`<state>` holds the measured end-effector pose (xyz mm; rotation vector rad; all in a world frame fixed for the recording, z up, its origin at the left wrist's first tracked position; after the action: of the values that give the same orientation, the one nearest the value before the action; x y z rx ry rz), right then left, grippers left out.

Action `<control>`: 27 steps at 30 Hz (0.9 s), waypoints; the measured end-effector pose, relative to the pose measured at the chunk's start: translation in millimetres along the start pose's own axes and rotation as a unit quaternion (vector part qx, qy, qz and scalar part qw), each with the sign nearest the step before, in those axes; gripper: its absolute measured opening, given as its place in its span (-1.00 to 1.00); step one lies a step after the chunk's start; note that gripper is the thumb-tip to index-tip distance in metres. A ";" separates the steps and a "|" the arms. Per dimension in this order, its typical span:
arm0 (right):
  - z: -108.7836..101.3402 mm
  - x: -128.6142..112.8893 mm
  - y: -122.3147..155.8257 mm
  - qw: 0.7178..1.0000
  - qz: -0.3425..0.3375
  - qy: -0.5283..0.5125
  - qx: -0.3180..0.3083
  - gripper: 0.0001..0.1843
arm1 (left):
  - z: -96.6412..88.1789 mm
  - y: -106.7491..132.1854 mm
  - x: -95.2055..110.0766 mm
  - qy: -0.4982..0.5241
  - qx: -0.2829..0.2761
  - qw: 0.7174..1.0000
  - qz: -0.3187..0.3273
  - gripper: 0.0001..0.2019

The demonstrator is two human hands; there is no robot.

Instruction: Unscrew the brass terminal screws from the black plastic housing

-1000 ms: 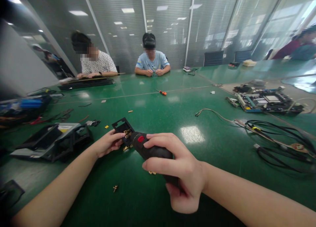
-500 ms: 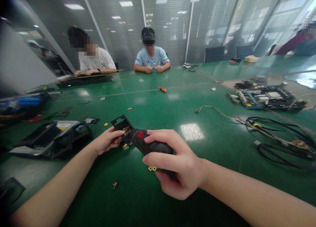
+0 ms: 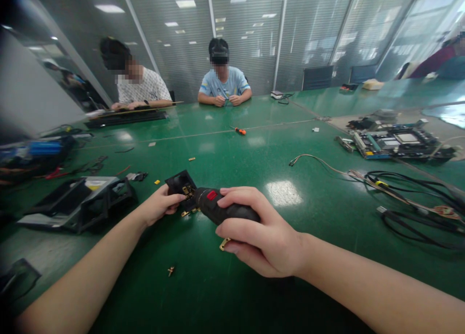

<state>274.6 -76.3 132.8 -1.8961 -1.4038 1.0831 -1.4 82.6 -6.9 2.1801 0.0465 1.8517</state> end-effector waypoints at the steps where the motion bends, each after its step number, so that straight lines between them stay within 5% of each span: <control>1: -1.6 2.1 0.2 1.000 0.007 -0.004 0.007 -0.69 | -0.6 -0.3 0.9 -0.010 0.002 1.000 0.002 -0.56; 5: -5.4 11.6 2.9 0.998 0.035 -0.009 0.043 -0.59 | -1.5 -2.4 0.3 -0.002 0.003 1.000 -0.004 -0.58; 9: -5.9 21.7 10.8 0.992 0.073 -0.019 0.102 -0.18 | -2.2 -3.5 -1.3 0.014 0.009 1.000 -0.008 -0.59; 13: -0.6 40.1 20.2 0.970 0.180 -0.076 0.142 0.11 | -1.2 -3.1 -0.7 0.018 0.007 1.000 -0.005 -0.59; 18: 12.7 64.8 31.2 0.938 0.310 -0.123 0.094 0.40 | -1.1 -3.6 -0.6 0.022 0.007 1.000 -0.004 -0.59; 27: 34.3 74.2 35.5 0.898 0.380 -0.222 -0.030 0.52 | 0.3 -3.7 0.6 0.019 0.002 1.000 0.001 -0.57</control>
<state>273.9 -18.3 65.1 -2.4230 -0.8815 1.9548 -0.4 86.2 -7.2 2.1485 0.0560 1.8951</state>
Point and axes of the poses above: each hand's wrist, its own y-axis away from the middle knuckle, its own z-axis out of the palm, x = y × z, the point moved 8 cm from there along -y, towards the middle knuckle
